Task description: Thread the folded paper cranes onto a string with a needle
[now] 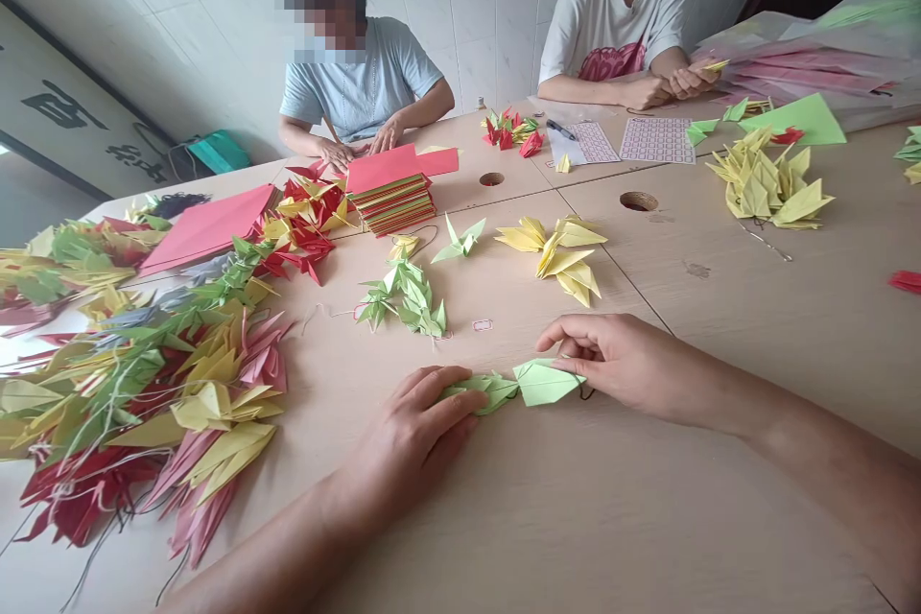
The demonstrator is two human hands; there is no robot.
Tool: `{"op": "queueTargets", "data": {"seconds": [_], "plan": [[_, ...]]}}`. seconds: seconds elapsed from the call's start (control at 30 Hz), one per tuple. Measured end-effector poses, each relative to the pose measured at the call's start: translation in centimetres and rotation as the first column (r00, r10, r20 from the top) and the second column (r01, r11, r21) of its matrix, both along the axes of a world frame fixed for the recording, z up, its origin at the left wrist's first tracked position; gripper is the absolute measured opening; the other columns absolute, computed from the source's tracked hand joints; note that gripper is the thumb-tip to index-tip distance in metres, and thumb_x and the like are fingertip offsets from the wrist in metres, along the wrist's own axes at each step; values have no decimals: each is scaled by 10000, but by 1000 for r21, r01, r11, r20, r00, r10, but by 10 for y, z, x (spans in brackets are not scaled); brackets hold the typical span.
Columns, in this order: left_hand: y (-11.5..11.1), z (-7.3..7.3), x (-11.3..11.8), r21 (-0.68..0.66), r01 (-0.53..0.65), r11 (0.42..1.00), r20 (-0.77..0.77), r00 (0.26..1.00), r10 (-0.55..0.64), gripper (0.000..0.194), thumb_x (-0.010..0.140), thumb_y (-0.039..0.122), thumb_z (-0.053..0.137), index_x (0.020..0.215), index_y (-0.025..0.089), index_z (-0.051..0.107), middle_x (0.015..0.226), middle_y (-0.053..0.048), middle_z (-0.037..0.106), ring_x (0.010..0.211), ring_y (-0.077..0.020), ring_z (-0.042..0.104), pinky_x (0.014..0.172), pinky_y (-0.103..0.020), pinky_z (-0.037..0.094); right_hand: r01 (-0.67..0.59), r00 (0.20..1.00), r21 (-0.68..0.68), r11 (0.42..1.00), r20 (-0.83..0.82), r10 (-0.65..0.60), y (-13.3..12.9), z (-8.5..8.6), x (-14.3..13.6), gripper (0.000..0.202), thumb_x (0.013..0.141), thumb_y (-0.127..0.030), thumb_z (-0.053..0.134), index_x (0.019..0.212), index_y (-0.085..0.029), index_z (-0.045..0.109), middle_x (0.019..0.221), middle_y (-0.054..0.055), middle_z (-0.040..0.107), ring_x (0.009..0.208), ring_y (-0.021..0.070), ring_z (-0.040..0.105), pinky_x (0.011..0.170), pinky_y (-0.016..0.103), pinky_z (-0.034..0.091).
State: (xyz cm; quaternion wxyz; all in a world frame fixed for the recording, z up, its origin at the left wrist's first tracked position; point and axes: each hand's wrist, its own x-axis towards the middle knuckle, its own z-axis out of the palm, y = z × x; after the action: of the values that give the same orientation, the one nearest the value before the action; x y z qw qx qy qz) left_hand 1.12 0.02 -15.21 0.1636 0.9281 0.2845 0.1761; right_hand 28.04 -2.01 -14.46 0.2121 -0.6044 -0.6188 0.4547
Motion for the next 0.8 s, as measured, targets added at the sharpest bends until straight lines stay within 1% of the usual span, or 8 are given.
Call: {"op": "queueTargets", "data": {"seconds": [0.17,0.3,0.4,0.53,0.6,0.67,0.73,0.8], "plan": [[0,-3,-2,-28,16,999,5,1000,-16,241,910,124,522,1122,213,598,1171,-81,605,1065,-181,571,907,-313,497,16,1000,-21,1000,-15,-17,5,-13,6,147,867,-336,532,934,-246,626,749,-11,666,636,137,591,545,247,440],[0,-4,-2,-48,20,999,21,1000,-19,255,913,129,520,1146,222,568,1169,-71,600,1068,-174,564,911,-300,489,0,999,-28,1000,-39,-1,6,-11,7,186,863,-392,551,916,-234,634,771,4,672,670,143,599,573,253,452],[1,-4,-1,-59,28,998,45,999,-25,285,908,123,526,1174,226,535,1161,-63,610,1064,-170,562,911,-293,489,-30,997,-28,999,-78,27,5,-10,-1,227,867,-437,542,915,-233,629,804,7,687,710,147,614,587,248,460],[1,-3,1,-73,46,996,61,997,-41,315,897,113,534,1192,218,501,1157,-61,622,1066,-168,562,908,-284,494,-48,996,-3,999,-79,48,0,-10,-15,205,885,-385,511,947,-233,633,809,5,697,683,145,610,546,240,441],[1,-1,2,-72,44,996,53,998,-40,305,890,113,541,1177,210,500,1156,-63,626,1063,-169,566,907,-283,497,-56,997,37,998,-44,57,-2,-8,-21,169,882,-292,498,916,-233,653,783,0,690,675,147,605,555,249,434],[0,0,2,-69,41,997,40,998,-39,289,888,122,547,1162,202,499,1148,-66,634,1051,-173,574,900,-289,503,-72,997,104,992,0,72,-4,-4,-23,187,870,-220,493,856,-233,679,804,3,682,727,155,607,631,272,445],[0,0,2,-60,37,998,35,999,-35,286,887,128,547,1159,198,493,1130,-68,644,1030,-179,584,884,-299,511,-90,996,178,980,33,86,-4,0,-22,208,880,-213,493,833,-229,695,877,17,679,816,169,606,727,295,447],[0,-1,1,-56,33,998,35,999,-31,299,885,128,545,1169,200,482,1114,-69,649,1015,-184,591,873,-309,516,-80,996,250,965,57,67,-4,3,-19,223,912,-267,480,891,-226,698,951,33,675,880,181,604,776,303,450]]}}
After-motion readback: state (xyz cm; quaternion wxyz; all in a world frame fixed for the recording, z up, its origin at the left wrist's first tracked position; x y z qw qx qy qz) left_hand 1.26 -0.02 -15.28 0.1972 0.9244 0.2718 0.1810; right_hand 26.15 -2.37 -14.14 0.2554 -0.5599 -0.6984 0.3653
